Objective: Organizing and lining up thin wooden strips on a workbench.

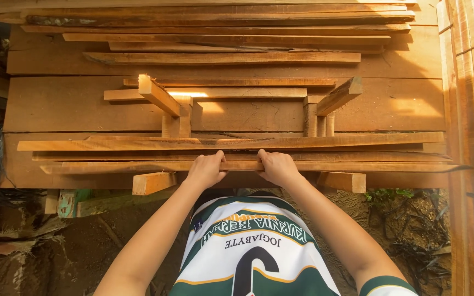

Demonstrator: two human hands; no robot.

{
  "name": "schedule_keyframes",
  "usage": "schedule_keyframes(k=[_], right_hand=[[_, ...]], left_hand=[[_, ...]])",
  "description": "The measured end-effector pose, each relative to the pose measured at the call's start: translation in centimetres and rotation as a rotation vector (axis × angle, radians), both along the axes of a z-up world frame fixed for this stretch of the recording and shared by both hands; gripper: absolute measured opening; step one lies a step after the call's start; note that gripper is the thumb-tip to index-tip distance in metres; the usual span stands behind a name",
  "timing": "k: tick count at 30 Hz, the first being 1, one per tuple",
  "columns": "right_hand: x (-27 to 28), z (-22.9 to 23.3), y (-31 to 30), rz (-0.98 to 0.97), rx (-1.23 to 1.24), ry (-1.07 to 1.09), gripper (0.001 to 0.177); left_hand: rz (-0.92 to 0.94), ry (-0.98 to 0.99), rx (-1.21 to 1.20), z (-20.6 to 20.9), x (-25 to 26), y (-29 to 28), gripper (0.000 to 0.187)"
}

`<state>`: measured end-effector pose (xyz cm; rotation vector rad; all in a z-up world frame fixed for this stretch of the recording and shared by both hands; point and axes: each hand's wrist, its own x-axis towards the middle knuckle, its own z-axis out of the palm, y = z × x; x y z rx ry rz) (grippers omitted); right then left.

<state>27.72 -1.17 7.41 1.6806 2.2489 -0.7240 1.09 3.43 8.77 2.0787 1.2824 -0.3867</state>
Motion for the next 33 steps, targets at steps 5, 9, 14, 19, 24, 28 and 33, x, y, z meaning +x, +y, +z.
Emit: schedule_keyframes(k=[5,9,14,19,24,28,33], right_hand=[[-0.3,5.1,-1.1,-0.078,0.081,0.166,0.043],[-0.2,0.8,-3.1,-0.031,0.469,0.254,0.042],[0.3,-2.1,-2.9,-0.039,0.511,0.246,0.05],[0.5,0.1,-1.2,-0.034,0.222,0.196,0.046],[-0.2,2.5,0.6,-0.106,-0.16,0.117,0.051],[-1.1,2.5,-0.8,-0.073,-0.105,0.076,0.043],[-1.3,0.7,-3.1,-0.079,0.39,0.192,0.045]], left_hand=[[0.045,-0.176,0.028,3.9,-0.2,-0.7,0.043],[-0.05,-0.239,0.381,-1.1,-1.3,-3.0,0.041],[-0.063,-0.135,0.374,-3.7,-1.3,-3.1,0.055],[-0.028,-0.047,0.225,-1.9,-0.2,-1.6,0.045],[-0.019,0.013,-0.012,0.0,0.3,0.2,0.047],[-0.02,0.017,0.003,0.2,0.4,-0.9,0.043],[-0.011,-0.138,0.24,-1.2,-0.2,-2.9,0.041]])
